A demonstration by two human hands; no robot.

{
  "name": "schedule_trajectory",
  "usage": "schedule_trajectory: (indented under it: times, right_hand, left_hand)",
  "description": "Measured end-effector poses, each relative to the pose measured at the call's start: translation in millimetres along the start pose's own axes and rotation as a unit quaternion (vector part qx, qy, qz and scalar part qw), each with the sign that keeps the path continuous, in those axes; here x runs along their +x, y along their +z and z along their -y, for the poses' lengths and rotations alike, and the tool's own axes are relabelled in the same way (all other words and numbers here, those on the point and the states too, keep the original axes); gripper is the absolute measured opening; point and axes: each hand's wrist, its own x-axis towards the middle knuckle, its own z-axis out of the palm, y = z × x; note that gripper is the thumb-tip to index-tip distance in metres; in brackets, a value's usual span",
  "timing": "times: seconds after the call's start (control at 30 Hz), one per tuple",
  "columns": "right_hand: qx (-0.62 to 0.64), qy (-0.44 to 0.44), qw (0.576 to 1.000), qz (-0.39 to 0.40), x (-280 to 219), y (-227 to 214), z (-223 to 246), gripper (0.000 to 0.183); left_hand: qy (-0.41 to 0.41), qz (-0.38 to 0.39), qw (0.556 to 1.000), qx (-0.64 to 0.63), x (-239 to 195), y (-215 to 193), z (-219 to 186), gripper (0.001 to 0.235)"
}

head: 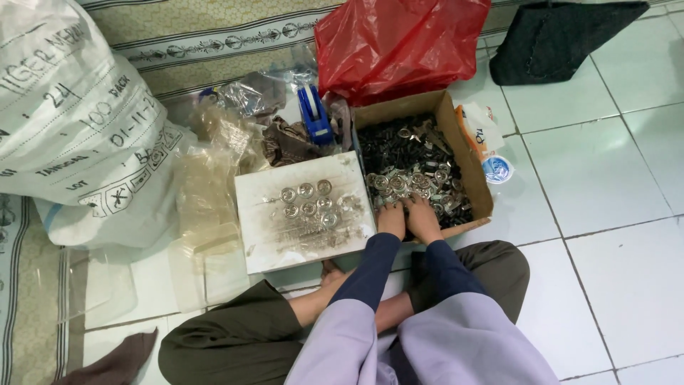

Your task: Packing small metal rings into plastic bags while sitting on the floor.

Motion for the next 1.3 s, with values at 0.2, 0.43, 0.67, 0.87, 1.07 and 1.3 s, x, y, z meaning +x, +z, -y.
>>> schedule_trajectory:
  times: [0.2,0.43,0.67,0.87,1.07,1.3]
  right_hand:
    - [0.010,-0.005,1.000,0.001,-8.3,-9.8,7.6,0.046]
    - [0.197,0.001,0.967,-0.160,-16.3,-14.8,1.6,0.027]
    - [0.499,0.059,0.830,-0.243,-8.8,6.9,-28.1,0.022]
    - [0.546,0.069,0.789,-0.272,-1.6,16.1,-37.4,0.018]
    - [0.510,0.033,0.811,-0.285,-12.4,-0.9,-16.6,0.028]
    - [0.465,-0.014,0.844,-0.266,-14.4,-11.3,-1.1,0.021]
  left_hand:
    - [0.000,-0.071,0.997,-0.011,-9.6,-14.0,-1.9,0.029]
    - [-0.003,-0.115,0.952,-0.284,-22.1,-62.3,-2.2,0.023]
    - [-0.048,-0.078,0.852,-0.516,-18.3,-63.4,3.9,0.040]
    - [-0.060,-0.081,0.818,-0.566,-27.1,-83.3,1.7,0.040]
    - [-0.026,-0.078,0.839,-0.538,-29.5,-77.0,1.4,0.035]
    - [0.021,-0.163,0.841,-0.516,-47.8,-83.8,4.1,0.028]
